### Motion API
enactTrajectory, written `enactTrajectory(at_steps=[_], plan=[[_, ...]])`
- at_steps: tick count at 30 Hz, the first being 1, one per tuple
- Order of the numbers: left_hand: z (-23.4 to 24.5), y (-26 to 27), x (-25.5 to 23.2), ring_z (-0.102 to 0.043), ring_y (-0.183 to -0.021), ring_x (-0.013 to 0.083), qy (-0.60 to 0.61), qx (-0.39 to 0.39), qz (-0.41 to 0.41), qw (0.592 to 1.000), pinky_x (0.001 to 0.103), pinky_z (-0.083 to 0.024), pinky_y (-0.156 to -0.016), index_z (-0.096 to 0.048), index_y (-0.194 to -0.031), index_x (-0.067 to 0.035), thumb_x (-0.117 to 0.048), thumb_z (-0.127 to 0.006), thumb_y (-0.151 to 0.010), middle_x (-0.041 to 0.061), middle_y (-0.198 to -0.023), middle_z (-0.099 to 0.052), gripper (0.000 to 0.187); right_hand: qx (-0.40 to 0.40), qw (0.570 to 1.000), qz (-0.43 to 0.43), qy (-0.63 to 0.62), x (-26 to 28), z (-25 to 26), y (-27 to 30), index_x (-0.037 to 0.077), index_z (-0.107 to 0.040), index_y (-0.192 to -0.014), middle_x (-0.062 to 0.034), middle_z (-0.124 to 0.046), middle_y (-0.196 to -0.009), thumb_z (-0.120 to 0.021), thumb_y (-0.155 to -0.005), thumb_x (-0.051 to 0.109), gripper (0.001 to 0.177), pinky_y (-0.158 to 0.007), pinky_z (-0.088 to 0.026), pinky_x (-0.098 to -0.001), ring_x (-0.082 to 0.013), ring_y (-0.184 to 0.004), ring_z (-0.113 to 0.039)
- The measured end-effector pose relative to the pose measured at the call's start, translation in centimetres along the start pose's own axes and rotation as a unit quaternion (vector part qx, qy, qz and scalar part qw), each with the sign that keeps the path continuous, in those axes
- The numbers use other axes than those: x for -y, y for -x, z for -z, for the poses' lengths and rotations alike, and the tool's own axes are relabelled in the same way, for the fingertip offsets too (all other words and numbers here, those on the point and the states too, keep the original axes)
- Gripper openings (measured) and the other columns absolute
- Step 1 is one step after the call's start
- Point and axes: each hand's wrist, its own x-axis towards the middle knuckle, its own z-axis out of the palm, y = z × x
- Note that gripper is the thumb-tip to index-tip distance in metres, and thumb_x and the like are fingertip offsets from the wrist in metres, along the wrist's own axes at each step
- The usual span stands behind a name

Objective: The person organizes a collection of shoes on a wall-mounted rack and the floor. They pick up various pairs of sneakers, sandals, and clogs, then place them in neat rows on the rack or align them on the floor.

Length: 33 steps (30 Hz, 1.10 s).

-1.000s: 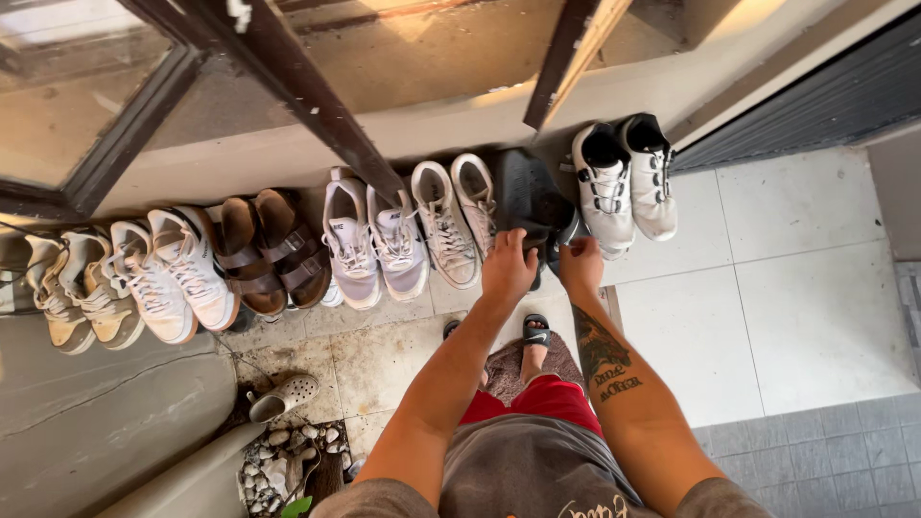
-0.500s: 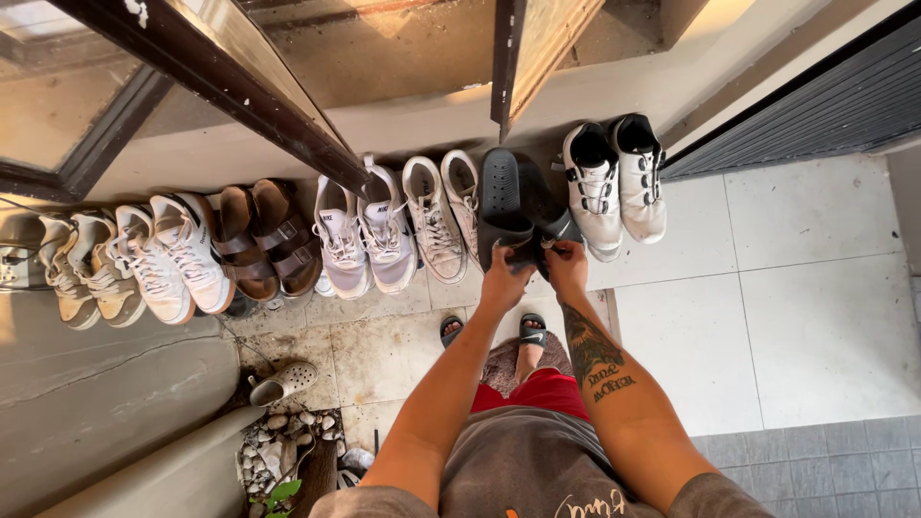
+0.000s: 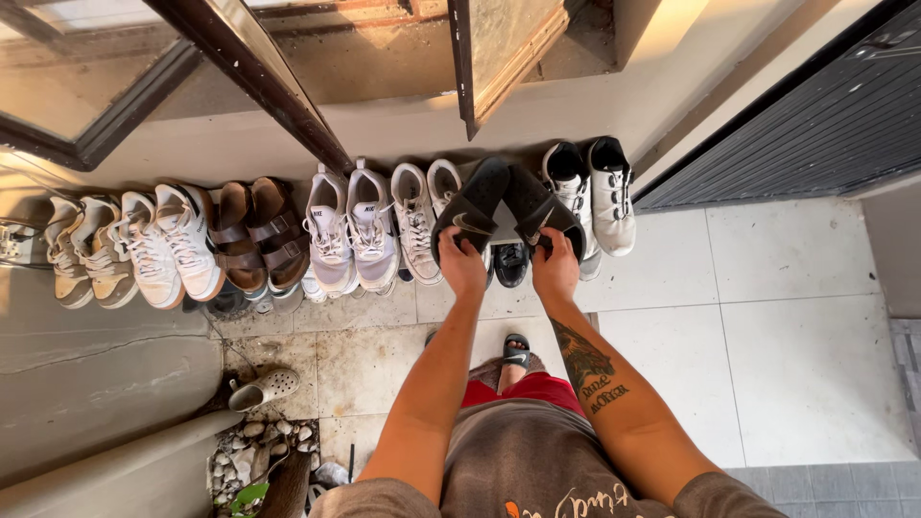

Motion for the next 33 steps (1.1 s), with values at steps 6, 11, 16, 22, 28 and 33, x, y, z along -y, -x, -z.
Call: enactTrajectory(at_steps=[6, 11, 16, 22, 28, 33], plan=[[3.7, -2.8, -3.7, -0.067, -0.103, 0.0409, 0.006, 0.0, -0.003, 1.0, 0.05, -0.053, -0.087, -0.034, -0.156, -0.008, -0.004, -0.056, -0.09, 0.021, -0.118, -0.068, 0.071, -0.05, 0.997, 0.055, -0.009, 1.1, 5.6, -0.4, 0.009, -0.058, -0.141, -0.0175, -0.065, -0.117, -0.061, -0.093, 0.006, 0.048, -0.079, -0.054, -0.0468, -0.0369, -0.093, -0.067], [2.0, -7.5, -1.4, -0.07, -0.11, 0.0384, -0.028, -0.029, -0.006, 0.999, 0.049, -0.055, -0.092, -0.051, -0.145, -0.008, -0.007, -0.056, -0.094, 0.019, -0.122, -0.072, 0.052, -0.127, 0.985, 0.108, -0.049, -1.0, 9.4, -1.2, 0.002, -0.049, -0.152, -0.0182, -0.067, -0.114, -0.056, -0.092, 0.002, 0.061, -0.079, -0.057, -0.0407, -0.0317, -0.094, -0.069], [1.2, -9.7, -0.3, -0.068, -0.107, 0.0414, -0.072, -0.039, 0.002, 0.997, 0.052, -0.053, -0.09, -0.054, -0.141, -0.011, -0.007, -0.056, -0.09, 0.02, -0.118, -0.072, 0.051, -0.166, 0.981, 0.063, -0.079, -4.0, 12.6, -0.6, -0.001, -0.044, -0.156, -0.0138, -0.063, -0.093, -0.061, -0.091, -0.001, 0.067, -0.072, -0.053, -0.0359, -0.0245, -0.08, -0.062], [0.9, -9.4, -1.3, -0.068, -0.106, 0.0421, -0.077, 0.017, 0.044, 0.996, 0.052, -0.053, -0.091, -0.053, -0.143, -0.019, -0.006, -0.052, -0.09, 0.02, -0.114, -0.073, 0.054, -0.122, 0.983, 0.037, -0.134, -5.3, 13.6, -1.0, -0.005, -0.034, -0.159, -0.0093, -0.063, -0.089, -0.062, -0.088, 0.001, 0.077, -0.07, -0.052, -0.0322, -0.0177, -0.076, -0.06], [0.4, -9.2, -0.1, -0.071, -0.104, 0.0389, -0.023, 0.133, 0.059, 0.989, 0.049, -0.055, -0.09, -0.058, -0.142, -0.022, -0.007, -0.048, -0.092, 0.02, -0.113, -0.074, 0.053, 0.032, 0.966, -0.015, -0.257, -7.7, 7.3, -1.6, -0.003, -0.039, -0.158, -0.0058, -0.065, -0.095, -0.062, -0.089, 0.001, 0.073, -0.069, -0.051, -0.0282, -0.0134, -0.078, -0.06], [0.7, -8.6, 0.6, -0.063, -0.115, 0.0406, -0.153, 0.188, -0.055, 0.969, 0.046, -0.052, -0.097, -0.061, -0.14, -0.023, -0.011, -0.059, -0.089, 0.023, -0.128, -0.065, 0.052, 0.14, 0.891, -0.102, -0.419, -9.1, 4.0, -1.4, 0.001, -0.036, -0.16, -0.0069, -0.065, -0.101, -0.06, -0.089, -0.005, 0.075, -0.073, -0.05, -0.0269, -0.0127, -0.082, -0.058]])
